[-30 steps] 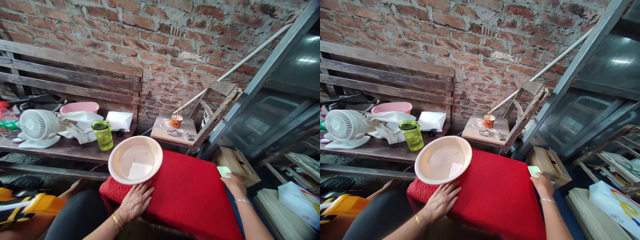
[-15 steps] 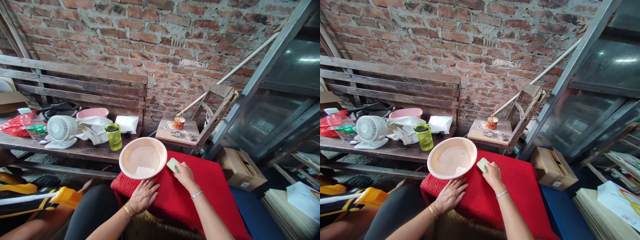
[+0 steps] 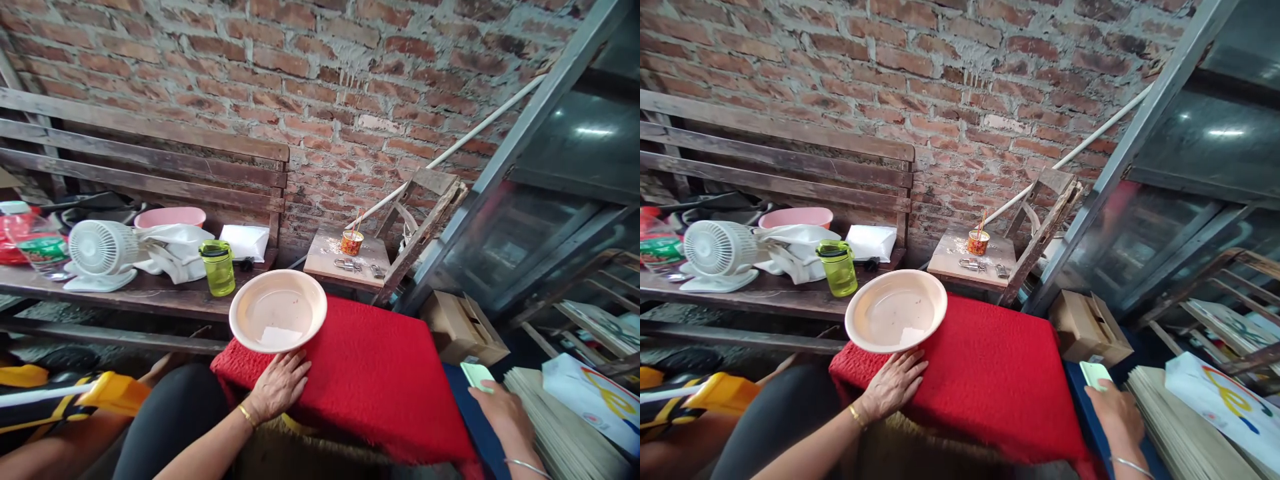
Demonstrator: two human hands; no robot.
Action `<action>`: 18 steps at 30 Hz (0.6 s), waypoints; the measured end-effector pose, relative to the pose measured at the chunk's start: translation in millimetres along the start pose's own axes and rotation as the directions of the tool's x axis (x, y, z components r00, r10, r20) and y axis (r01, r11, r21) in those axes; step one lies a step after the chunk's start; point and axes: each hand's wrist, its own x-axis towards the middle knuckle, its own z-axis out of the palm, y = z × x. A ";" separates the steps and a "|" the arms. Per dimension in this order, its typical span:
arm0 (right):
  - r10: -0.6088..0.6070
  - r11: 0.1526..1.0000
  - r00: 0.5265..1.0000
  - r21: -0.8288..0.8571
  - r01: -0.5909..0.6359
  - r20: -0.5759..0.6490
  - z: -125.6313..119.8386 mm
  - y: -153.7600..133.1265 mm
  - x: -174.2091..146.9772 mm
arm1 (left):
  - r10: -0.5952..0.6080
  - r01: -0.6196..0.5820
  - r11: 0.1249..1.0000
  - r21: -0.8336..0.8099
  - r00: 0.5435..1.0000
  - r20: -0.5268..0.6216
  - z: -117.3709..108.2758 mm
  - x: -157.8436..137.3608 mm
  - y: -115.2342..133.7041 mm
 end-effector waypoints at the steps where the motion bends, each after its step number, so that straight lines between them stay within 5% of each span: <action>1: 0.016 1.000 1.000 0.016 -0.016 -0.001 4.9 -0.4 -2.2 | 0.000 0.000 1.000 0.000 1.000 0.004 -0.8 0.4 0.5; 4: -0.201 0.973 0.976 0.131 0.189 0.082 35.6 -46.3 -26.5 | -0.026 0.026 1.000 -0.001 1.000 0.007 -2.5 1.0 2.2; 8: -0.626 0.773 0.752 0.298 0.560 0.207 76.1 -157.8 -90.5 | -0.025 0.025 0.999 0.025 1.000 0.006 -2.9 0.2 2.5; 10: -0.721 0.693 0.639 0.285 0.663 0.268 87.1 -203.8 -119.7 | -0.010 0.010 1.000 0.029 1.000 0.000 -3.1 -0.2 1.4; 12: -0.750 0.657 0.581 0.252 0.711 0.315 92.1 -230.1 -135.5 | -0.004 0.004 1.000 0.028 1.000 0.000 -3.5 -0.3 0.1; 15: -0.730 0.676 0.596 0.219 0.704 0.336 90.1 -223.3 -127.4 | -0.001 0.001 1.000 0.014 1.000 0.020 -3.6 0.3 -0.9; 18: -0.618 0.781 0.717 0.146 0.607 0.323 76.1 -161.7 -90.8 | -0.011 0.012 1.000 -0.005 0.999 0.037 -2.1 0.4 -1.2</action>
